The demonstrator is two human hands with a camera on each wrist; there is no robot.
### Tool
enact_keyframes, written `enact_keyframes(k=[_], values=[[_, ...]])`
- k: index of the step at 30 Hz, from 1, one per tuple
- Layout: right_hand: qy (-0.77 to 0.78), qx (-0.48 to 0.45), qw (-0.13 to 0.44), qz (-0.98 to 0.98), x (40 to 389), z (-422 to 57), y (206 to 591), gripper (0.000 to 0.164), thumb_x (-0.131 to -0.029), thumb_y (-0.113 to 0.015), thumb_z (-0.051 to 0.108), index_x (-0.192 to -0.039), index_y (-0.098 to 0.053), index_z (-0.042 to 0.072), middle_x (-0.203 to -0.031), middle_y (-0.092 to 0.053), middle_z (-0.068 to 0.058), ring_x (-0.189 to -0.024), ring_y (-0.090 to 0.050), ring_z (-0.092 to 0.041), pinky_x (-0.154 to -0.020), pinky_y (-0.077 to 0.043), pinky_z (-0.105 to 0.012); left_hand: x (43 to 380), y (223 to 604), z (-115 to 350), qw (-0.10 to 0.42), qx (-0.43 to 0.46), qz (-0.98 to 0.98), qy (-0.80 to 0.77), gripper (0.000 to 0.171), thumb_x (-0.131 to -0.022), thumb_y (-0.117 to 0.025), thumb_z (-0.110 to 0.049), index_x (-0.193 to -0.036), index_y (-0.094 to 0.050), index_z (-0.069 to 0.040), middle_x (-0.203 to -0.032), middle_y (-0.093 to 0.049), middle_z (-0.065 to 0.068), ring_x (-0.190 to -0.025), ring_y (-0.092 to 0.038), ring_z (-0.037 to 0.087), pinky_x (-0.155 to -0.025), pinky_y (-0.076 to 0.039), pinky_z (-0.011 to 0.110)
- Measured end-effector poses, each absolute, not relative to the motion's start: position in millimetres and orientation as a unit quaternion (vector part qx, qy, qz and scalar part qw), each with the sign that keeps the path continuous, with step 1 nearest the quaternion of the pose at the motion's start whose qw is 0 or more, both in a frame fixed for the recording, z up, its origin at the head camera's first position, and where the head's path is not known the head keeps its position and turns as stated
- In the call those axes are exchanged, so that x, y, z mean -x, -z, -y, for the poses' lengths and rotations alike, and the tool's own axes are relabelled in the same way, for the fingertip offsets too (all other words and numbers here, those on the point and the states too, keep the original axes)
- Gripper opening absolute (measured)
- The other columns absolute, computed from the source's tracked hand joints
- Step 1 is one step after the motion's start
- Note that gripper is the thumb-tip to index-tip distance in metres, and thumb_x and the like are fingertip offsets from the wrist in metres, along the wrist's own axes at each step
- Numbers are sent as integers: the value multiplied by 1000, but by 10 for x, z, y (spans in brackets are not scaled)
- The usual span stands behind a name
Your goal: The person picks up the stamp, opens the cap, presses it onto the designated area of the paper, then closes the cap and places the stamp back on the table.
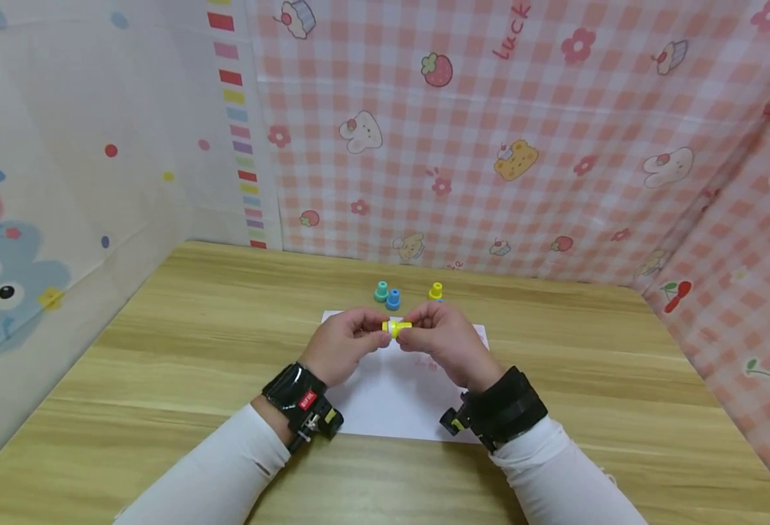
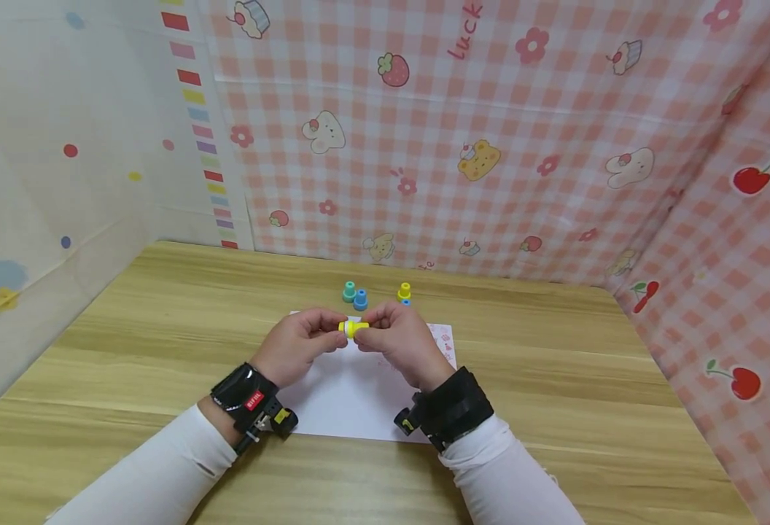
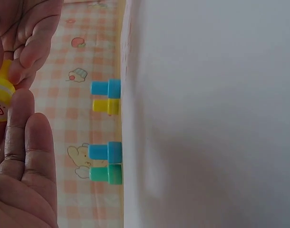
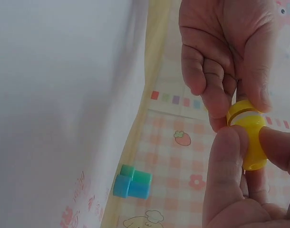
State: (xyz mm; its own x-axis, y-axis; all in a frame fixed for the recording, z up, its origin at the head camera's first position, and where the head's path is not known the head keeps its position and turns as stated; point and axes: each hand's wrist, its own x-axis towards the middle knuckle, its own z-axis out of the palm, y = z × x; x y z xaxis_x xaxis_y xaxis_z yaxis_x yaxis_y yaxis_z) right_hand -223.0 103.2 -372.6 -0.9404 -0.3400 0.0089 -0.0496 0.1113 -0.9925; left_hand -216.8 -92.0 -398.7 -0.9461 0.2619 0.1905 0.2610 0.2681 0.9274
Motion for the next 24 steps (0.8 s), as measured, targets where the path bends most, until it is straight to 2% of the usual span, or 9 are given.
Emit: enact_keyframes(k=[4,7,14,17,21,24], values=[[647,132,117,-742,2212,-1041,3747,20,-83,-70,5,-97,-58,-3,-96,-62,-20,-91,-59,-41,-77,-54,-36,2162,3986,897,5,-173,-796,-579,20,-87,-69,-24,-105,-65,-17,-90,-68,-6,-81,-62,8,-73,-53,38],[625,134,112,-761,2206,-1061,3755,21,-83,-71,10,-98,-60,0,-97,-63,-18,-89,-60,-36,-78,-54,-38,2155,3978,883,3,-176,-801,-571,20,-87,-68,-25,-105,-66,-17,-90,-68,-6,-82,-62,8,-74,-53,38],[564,128,74,-812,2169,-1063,3731,11,-82,-72,11,-92,-68,9,-88,-68,-8,-79,-63,-22,-78,-50,-54,2151,3963,860,-18,-192,-816,-545,18,-86,-70,-26,-103,-68,-18,-88,-68,-10,-80,-61,7,-69,-53,35],[536,126,54,-833,2145,-1050,3706,8,-83,-72,12,-90,-68,13,-83,-68,-5,-76,-63,-20,-73,-52,-47,2136,3940,856,-16,-194,-819,-540,20,-86,-69,-26,-105,-68,-19,-91,-68,-10,-81,-60,7,-70,-53,35],[452,128,6,-883,2207,-1130,3649,10,-85,-71,19,-93,-67,17,-83,-65,-1,-73,-58,-19,-61,-50,-35,2116,3896,870,18,-193,-825,-531,41,-88,-66,-36,-125,-57,-20,-108,-64,-5,-89,-59,5,-75,-53,35],[386,106,-27,-916,2356,-1349,3630,12,-88,-66,20,-99,-64,17,-90,-62,-1,-74,-54,-20,-59,-49,-34,2109,3867,920,34,-183,-839,-511,60,-87,-62,-48,-136,-46,-18,-122,-57,0,-97,-57,5,-80,-52,36]])
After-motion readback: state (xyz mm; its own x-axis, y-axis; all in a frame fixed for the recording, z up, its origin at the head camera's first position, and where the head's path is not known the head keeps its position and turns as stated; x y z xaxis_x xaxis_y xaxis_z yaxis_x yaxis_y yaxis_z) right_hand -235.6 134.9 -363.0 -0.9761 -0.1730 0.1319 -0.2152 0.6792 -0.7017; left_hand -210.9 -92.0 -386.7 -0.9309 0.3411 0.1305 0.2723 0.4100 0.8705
